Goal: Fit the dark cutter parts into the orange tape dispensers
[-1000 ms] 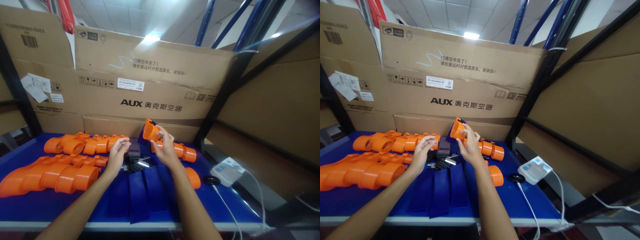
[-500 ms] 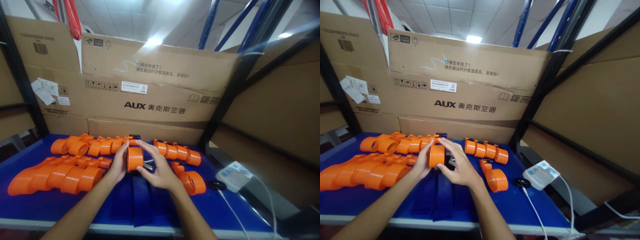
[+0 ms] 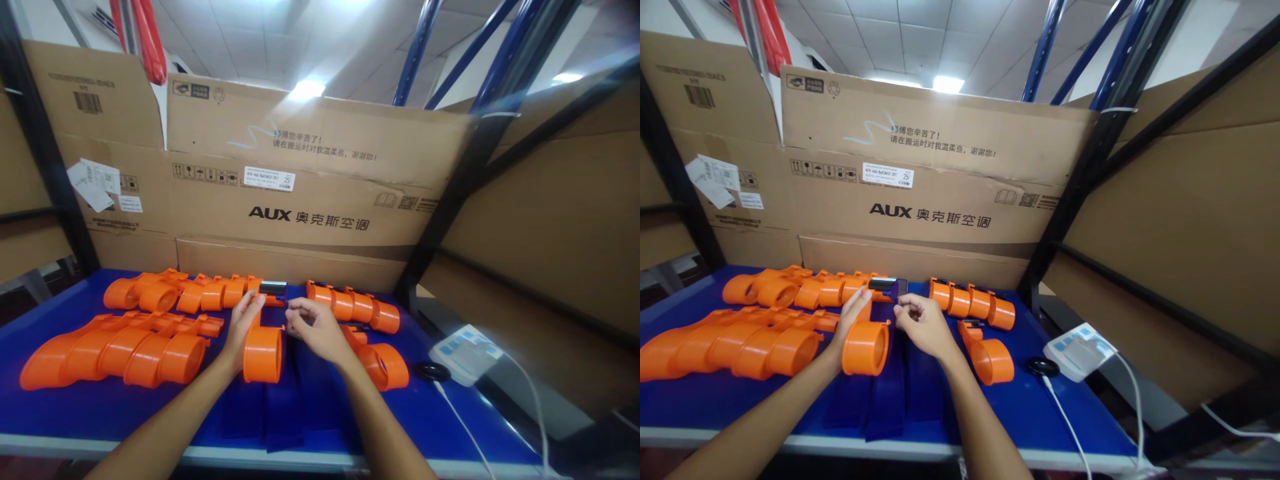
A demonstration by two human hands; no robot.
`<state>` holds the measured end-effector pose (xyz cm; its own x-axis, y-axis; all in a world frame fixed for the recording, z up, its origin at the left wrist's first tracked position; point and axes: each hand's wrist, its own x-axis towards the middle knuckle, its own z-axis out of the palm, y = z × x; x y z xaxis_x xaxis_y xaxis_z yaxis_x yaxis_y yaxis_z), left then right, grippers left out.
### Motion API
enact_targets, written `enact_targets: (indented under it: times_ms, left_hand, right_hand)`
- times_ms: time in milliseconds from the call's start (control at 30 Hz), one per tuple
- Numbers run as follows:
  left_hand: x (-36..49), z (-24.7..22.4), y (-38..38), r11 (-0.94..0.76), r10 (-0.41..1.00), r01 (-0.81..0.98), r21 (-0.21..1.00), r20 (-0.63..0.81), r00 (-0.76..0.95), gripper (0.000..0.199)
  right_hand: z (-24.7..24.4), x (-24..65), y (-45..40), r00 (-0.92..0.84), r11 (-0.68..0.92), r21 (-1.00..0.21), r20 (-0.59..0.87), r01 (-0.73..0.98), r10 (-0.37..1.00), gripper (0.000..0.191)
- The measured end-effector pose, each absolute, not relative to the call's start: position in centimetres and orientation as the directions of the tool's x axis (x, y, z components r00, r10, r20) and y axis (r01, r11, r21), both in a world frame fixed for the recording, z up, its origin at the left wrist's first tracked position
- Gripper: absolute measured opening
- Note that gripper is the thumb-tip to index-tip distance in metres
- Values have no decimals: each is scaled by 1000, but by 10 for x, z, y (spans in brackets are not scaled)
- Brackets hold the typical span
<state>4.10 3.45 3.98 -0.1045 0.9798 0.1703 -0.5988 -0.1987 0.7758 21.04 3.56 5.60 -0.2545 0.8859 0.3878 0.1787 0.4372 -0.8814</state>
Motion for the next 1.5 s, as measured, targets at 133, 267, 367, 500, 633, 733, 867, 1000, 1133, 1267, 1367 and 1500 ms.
enact_targets:
  times_ms: [133, 267, 367, 500, 633, 733, 867, 1000, 1133, 1267, 1367, 1500]
  left_hand:
    - [42, 36, 39, -276, 957, -512, 814, 281, -69, 38]
    - [44, 30, 44, -314, 944, -478, 820, 325, -62, 50]
    - [43, 26, 47, -309, 949, -453, 836, 300, -92, 57]
    - [43, 26, 49, -307, 950, -432, 848, 303, -81, 57]
    - [43, 33, 47, -324, 940, -440, 837, 338, -48, 47]
    - [45, 38, 45, -333, 935, -449, 829, 351, -45, 42]
    - [46, 41, 45, -293, 952, -511, 808, 297, -75, 45]
    - [45, 44, 42, -286, 955, -541, 791, 284, -90, 42]
    - [44, 43, 39, -203, 975, -643, 738, 211, -66, 37]
    - [38, 39, 45, -47, 997, -757, 652, 82, 9, 35]
    - [28, 38, 53, 18, 998, -805, 592, 37, 49, 36]
    - [19, 39, 56, 10, 999, -838, 546, 20, 25, 38]
  right_hand:
    - [54, 210, 36, -226, 385, -906, 344, 176, 911, 17]
    - [52, 210, 36, -198, 368, -898, 325, 242, 925, 8]
    - [51, 209, 37, -209, 396, -866, 345, 306, 915, 12]
    - [50, 210, 41, -224, 454, -804, 397, 384, 890, 15]
    - [50, 212, 43, -205, 481, -763, 436, 433, 876, 15]
    - [52, 211, 42, -197, 484, -753, 445, 447, 874, 16]
    - [55, 210, 41, -192, 485, -751, 449, 448, 872, 19]
    - [55, 207, 42, -184, 480, -775, 445, 412, 877, 19]
    - [51, 205, 44, -174, 472, -809, 438, 351, 882, 17]
    - [50, 205, 43, -200, 496, -789, 454, 362, 868, 29]
    - [54, 208, 40, -235, 506, -761, 448, 406, 862, 28]
    - [65, 214, 32, -283, 503, -733, 417, 458, 864, 18]
